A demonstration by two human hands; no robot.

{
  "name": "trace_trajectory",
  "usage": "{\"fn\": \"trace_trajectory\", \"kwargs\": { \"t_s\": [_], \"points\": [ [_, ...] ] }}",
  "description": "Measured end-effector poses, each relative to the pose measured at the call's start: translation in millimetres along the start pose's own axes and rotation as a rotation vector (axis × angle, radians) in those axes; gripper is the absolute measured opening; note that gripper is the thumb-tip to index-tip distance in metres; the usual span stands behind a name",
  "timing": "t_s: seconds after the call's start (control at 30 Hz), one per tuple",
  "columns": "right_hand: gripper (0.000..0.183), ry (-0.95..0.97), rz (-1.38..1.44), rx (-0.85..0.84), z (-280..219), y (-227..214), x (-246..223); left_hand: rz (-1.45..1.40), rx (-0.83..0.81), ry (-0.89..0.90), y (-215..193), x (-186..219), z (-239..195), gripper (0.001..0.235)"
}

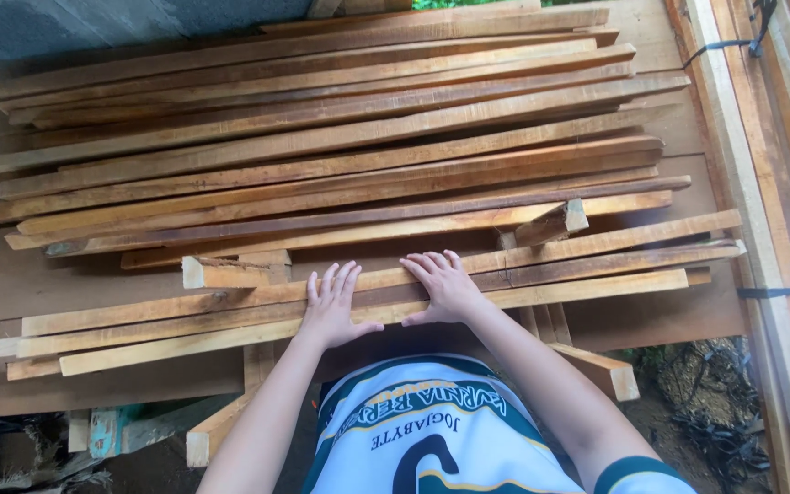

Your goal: The person arranges long wooden planks on a workbench, aligning them into a neat stack. They then use black straps to tie the stack together, wrapping the straps around the planks and securing them with knots.

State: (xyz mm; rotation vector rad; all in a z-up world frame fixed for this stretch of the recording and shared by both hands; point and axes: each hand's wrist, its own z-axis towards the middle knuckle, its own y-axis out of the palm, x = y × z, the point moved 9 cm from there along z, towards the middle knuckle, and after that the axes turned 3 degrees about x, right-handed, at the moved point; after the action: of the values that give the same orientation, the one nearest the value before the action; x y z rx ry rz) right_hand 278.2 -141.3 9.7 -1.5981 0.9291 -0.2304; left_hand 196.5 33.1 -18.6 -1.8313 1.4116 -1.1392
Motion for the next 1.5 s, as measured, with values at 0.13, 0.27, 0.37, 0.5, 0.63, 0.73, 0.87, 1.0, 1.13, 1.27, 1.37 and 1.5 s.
{"fn": "trace_trajectory", "kwargs": {
  "t_s": [0.13, 0.27, 0.37, 0.5, 0.63, 0.73, 0.87, 1.0, 1.13, 1.27, 1.37, 1.5],
  "points": [
    [0.118, -0.003, 0.003, 0.011, -2.8, -6.8, -4.3, -0.02, -0.02, -0.022, -2.6, -1.8, 1.1, 0.124],
    [0.125, -0.015, -0.009, -0.046, -5.3, -9.5, -8.5, -0.063, -0.08, -0.036, -1.8, -2.0, 0.4, 0.13],
    [0.128, -0.044, -0.045, -0.054, -11.0, -13.2, -18.1, -0.054, -0.075, -0.035, -2.6, -2.7, 1.1, 0.127],
    [0.104, -0.101, -0.206, 0.129, -25.4, 16.6, -27.9, -0.056, -0.062, -0.04, -4.3, 0.3, 0.3, 0.125],
    [0.075, -0.17, -0.145, 0.52, -59.6, 26.0, -27.2, -0.017, -0.032, -0.05, -2.4, 4.4, -2.9, 0.119],
    [0.048, -0.159, -0.187, 0.599, -75.6, 22.4, -26.0, -0.102, 0.05, -0.055, -2.9, 9.6, -5.7, 0.114],
    [0.048, -0.147, -0.176, 0.638, -76.4, 19.8, -28.0, -0.069, 0.48, 0.117, 3.3, 16.7, -34.7, 0.069],
    [0.041, -0.15, -0.191, 0.686, -82.0, 29.8, -29.4, 0.139, 0.674, 0.151, 25.7, 22.8, -82.1, 0.053],
    [0.047, -0.145, -0.185, 0.682, -85.7, 17.5, -36.6, 0.226, 0.676, 0.007, 35.5, 1.7, -89.3, 0.065],
    [0.049, -0.145, -0.222, 0.653, -83.4, 15.4, -39.6, 0.313, 0.641, -0.089, 45.3, -25.3, -76.6, 0.065],
    [0.048, -0.125, -0.25, 0.645, -82.9, 20.4, -39.0, 0.326, 0.655, -0.091, 54.7, -28.8, -69.0, 0.063],
    [0.051, -0.095, -0.265, 0.654, -79.9, 25.7, -39.9, 0.326, 0.674, -0.089, 61.5, -30.6, -64.4, 0.066]
  ]
}}
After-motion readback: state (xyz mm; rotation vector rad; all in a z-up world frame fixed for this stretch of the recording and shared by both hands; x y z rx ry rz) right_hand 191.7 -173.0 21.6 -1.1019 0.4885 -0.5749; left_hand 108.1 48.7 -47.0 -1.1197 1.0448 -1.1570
